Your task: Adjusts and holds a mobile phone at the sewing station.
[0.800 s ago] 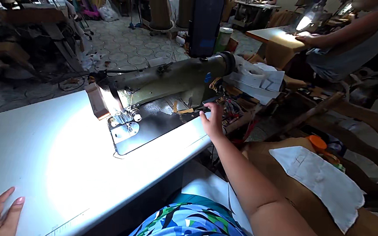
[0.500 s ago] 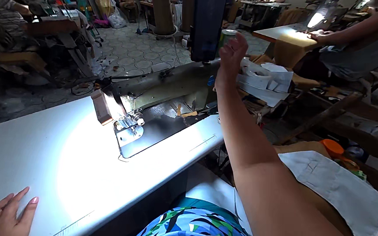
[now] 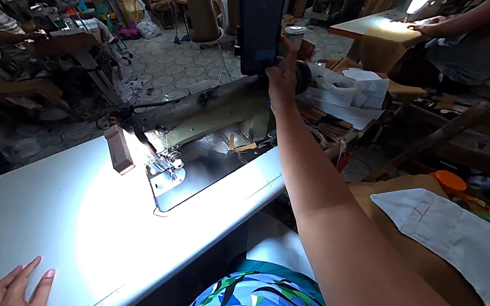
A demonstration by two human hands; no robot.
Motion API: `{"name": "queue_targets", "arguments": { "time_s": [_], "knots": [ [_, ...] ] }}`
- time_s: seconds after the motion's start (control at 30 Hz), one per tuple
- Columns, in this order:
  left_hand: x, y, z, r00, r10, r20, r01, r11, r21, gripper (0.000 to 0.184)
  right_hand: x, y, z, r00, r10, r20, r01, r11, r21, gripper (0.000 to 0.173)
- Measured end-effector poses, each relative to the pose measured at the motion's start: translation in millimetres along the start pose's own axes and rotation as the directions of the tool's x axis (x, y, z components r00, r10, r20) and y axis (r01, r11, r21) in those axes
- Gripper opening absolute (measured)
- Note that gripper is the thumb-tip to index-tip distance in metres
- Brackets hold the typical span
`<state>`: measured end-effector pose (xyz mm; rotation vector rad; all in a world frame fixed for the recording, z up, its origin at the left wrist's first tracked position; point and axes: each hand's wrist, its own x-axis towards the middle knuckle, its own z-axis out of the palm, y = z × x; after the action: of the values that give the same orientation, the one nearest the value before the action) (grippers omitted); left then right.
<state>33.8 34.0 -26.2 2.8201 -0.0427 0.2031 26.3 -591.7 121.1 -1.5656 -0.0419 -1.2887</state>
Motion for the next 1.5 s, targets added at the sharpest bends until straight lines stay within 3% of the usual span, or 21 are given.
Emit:
{"name": "queue_targets", "arguments": {
  "time_s": [0.93,1.27,1.37,1.5],
  "knots": [
    [-4,2,-2,1.000,0.017,-0.017,-0.018,0.999,-0.045,0.053,4,-10,1,0.994,0.106,-0.015,-0.106,0.994,-0.031,0.079],
    [-2,-4,0,0.998,0.052,-0.026,-0.054,0.997,-0.058,0.053,21,-20,0,0.983,0.179,-0.027,-0.178,0.983,0.041,0.068],
    [-2,-4,1,0.999,0.042,-0.023,-0.043,0.998,-0.054,0.052,39,-28,0,0.993,0.111,-0.024,-0.111,0.994,0.012,0.065],
    [-1,-4,1,0.999,0.035,-0.028,-0.037,0.997,-0.063,0.052,53,-46,6,0.984,0.172,0.041,-0.169,0.983,-0.072,0.056]
  ]
}}
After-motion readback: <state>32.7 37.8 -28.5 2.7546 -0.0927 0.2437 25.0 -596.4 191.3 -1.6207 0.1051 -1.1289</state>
